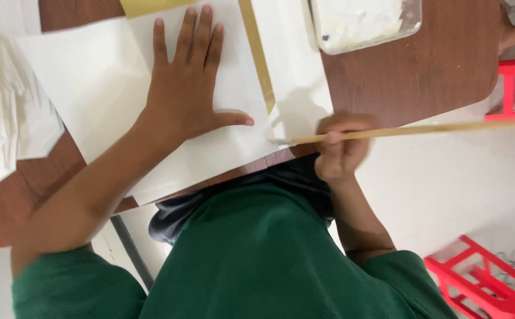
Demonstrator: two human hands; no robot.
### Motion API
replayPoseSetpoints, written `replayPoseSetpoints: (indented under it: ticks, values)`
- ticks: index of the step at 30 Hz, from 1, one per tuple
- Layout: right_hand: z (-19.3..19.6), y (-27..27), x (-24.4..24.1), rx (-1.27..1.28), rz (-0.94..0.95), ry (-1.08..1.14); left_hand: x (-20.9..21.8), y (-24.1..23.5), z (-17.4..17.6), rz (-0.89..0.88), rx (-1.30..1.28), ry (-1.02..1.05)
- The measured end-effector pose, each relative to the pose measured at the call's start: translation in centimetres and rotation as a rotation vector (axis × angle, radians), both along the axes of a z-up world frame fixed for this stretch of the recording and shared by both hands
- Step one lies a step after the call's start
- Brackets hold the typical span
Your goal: The person applies white paste to the edge of a white paper sheet using a brush, then folds and presses the paper to adhere it to a yellow backing. The person repeats the gluing and folding process on another section of the paper.
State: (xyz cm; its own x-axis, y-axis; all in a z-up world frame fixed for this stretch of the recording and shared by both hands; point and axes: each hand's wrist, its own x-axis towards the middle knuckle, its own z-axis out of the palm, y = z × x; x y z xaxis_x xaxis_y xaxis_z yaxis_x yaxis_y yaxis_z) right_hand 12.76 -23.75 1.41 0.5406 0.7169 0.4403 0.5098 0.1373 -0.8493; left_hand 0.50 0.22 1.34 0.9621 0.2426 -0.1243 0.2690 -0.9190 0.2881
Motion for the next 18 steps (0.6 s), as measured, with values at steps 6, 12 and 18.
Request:
replayPoseSetpoints:
  ticks: [6, 12, 18]
  values:
    - [0.5, -0.4, 2.1, 0.398, -0.620, 0.234, 0.3, 1.9, -0.2, -0.123, 0.264, -0.330]
    - [0.6, -2.1, 8.3, 0.373, -0.562, 0.304, 3.6, 2.6, 2.6, -0.080, 0.133, -0.476]
    - [1.9, -0.6, 15.1, 0.329, -0.201, 0.305, 9.7, -0.7, 2.3, -0.070, -0.097, -0.244]
